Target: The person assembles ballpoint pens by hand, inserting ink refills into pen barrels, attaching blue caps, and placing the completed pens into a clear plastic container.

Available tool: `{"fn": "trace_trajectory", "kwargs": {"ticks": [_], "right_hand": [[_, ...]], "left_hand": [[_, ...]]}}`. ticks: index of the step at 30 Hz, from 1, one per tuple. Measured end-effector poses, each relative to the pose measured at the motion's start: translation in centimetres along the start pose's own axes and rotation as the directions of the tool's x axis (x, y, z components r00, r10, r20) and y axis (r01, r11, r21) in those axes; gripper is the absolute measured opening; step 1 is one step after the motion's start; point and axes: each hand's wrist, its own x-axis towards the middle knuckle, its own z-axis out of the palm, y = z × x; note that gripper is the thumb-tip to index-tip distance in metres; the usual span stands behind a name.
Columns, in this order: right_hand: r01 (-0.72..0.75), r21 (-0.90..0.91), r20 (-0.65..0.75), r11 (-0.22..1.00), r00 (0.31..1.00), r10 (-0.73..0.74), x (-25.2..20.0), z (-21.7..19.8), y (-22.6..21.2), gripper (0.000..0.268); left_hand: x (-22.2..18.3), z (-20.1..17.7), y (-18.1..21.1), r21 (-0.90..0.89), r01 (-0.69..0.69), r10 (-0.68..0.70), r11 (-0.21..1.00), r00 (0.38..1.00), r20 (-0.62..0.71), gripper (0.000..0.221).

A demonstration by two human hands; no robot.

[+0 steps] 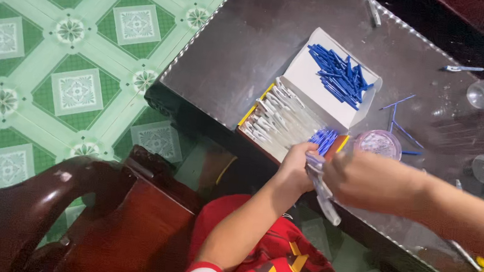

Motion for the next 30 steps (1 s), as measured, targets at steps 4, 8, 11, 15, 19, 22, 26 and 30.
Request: {"fn": "trace_trajectory", "kwargs": {"ticks": [4,8,11,15,19,22,26,30], "right_hand": [[0.012,-0.026,-0.011,1.000,1.000,-0.012,-0.2,3.1,-3.4,0.016],[-0.136,-0.017,0.097,0.991,0.986,0.137,0.2,1.1,-2.3,0.012],[-0.485,0.026,0.128,0.874,0.869,0.478,-2.1,-1.8,-1.8,0.028],[-0.829,0.402,0.157,0.390,0.482,0.862,-5.1,-3.2,-2.3,0.049],[-0.689,0.707,0.064,0.160,0.287,0.956,-4.1,1.0,-4.0,0.020],[-0.525,0.851,-0.042,0.016,-0.039,0.998,-2.9,2.4,-4.7,0.015],[-0.067,0.989,0.091,-0.132,-0.427,0.900,-1.9,2.3,-3.1,0.034],[0.087,0.995,0.092,-0.051,-0.571,0.816,-2.8,3.8,-0.7,0.035]], "left_hand": [[2.4,-1.0,-0.5,0.075,0.030,-0.030,0.997,1.000,-0.004,0.026],[1.2,-1.0,0.8,0.194,-0.047,0.052,0.980,0.998,-0.020,0.027],[-2.2,0.6,2.1,0.147,-0.074,0.090,0.986,0.990,-0.109,0.027],[-7.5,3.1,2.7,0.148,-0.117,0.139,0.982,0.980,-0.144,0.031],[-6.4,2.4,1.8,0.148,-0.104,0.120,0.984,0.987,-0.107,0.028],[-5.9,2.2,2.2,0.111,-0.134,0.148,0.985,0.980,-0.133,0.030],[-6.2,1.5,1.6,0.186,-0.121,0.142,0.975,0.984,-0.109,0.029],[-6.4,1.8,1.3,0.161,-0.128,0.138,0.979,0.989,-0.050,0.029]]}}
